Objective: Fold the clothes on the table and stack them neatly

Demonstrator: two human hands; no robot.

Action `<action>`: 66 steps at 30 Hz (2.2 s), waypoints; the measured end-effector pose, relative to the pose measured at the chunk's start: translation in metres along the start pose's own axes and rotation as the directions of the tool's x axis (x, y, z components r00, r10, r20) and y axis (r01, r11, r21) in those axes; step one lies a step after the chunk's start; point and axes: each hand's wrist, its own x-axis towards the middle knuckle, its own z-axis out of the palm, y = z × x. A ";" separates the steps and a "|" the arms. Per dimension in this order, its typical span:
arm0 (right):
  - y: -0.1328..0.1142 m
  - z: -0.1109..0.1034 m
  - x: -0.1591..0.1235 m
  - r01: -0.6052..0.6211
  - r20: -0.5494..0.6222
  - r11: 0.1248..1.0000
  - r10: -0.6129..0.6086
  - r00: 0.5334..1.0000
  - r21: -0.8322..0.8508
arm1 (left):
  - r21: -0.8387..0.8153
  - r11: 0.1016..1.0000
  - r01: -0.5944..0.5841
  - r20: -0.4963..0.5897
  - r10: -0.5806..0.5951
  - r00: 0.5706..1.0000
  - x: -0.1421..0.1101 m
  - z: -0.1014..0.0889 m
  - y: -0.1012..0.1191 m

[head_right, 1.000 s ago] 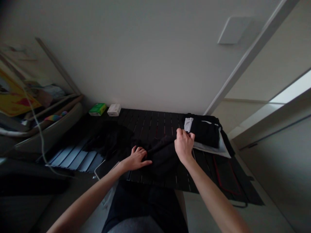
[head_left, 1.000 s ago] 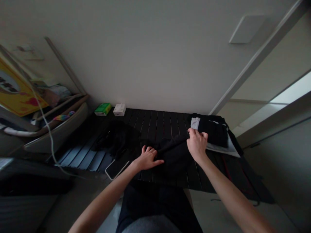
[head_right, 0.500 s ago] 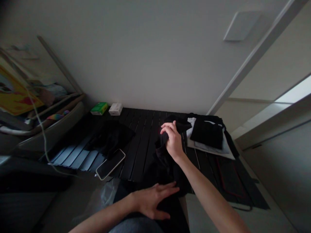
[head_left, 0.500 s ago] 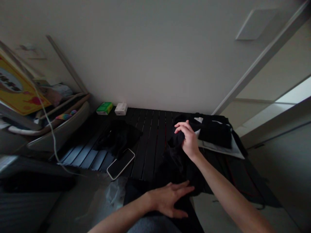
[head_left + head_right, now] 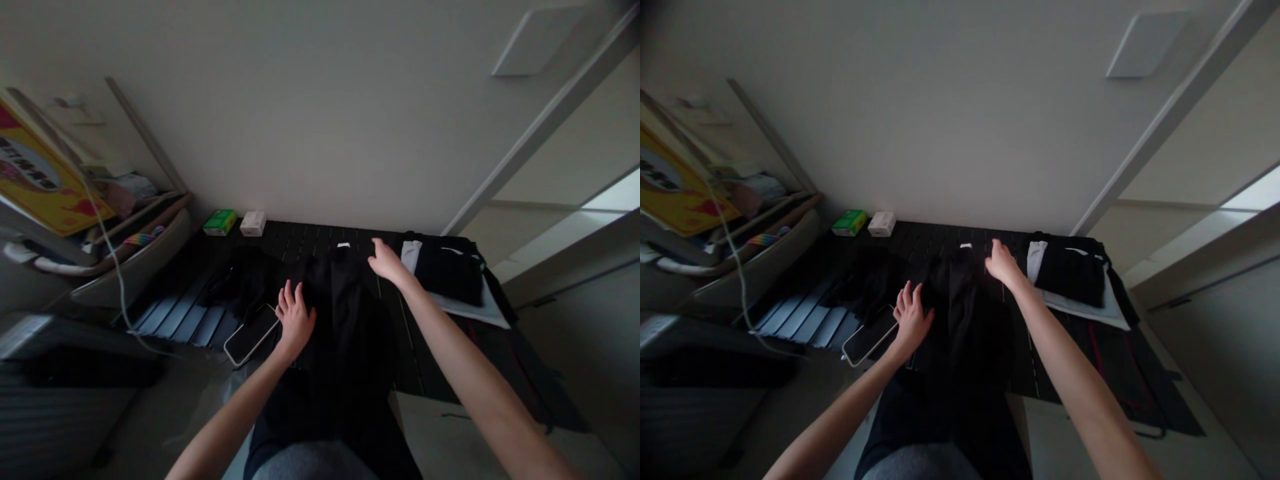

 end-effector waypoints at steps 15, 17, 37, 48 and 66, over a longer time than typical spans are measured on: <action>0.020 0.126 -0.144 0.130 0.179 0.803 -0.030 0.983 -0.581 | 0.295 0.951 -0.096 0.110 0.066 0.992 0.047 0.032 -0.026; 0.022 0.125 -0.139 0.171 0.212 0.783 -0.052 0.976 -0.599 | 0.312 0.936 -0.162 0.156 0.117 0.981 0.057 0.035 -0.032; 0.043 -0.041 0.042 -0.090 -0.482 0.779 -0.289 0.827 -0.620 | 0.369 0.928 0.050 -0.420 0.118 0.900 0.175 -0.107 -0.050; 0.069 0.093 -0.014 0.181 0.168 0.800 -0.102 0.981 -0.571 | 0.096 0.912 -0.400 0.370 0.340 0.864 0.112 0.015 -0.026; 0.124 0.059 -0.114 0.194 0.469 0.843 0.076 0.880 -0.501 | 0.025 0.808 -0.589 0.663 0.428 0.614 -0.032 -0.020 -0.069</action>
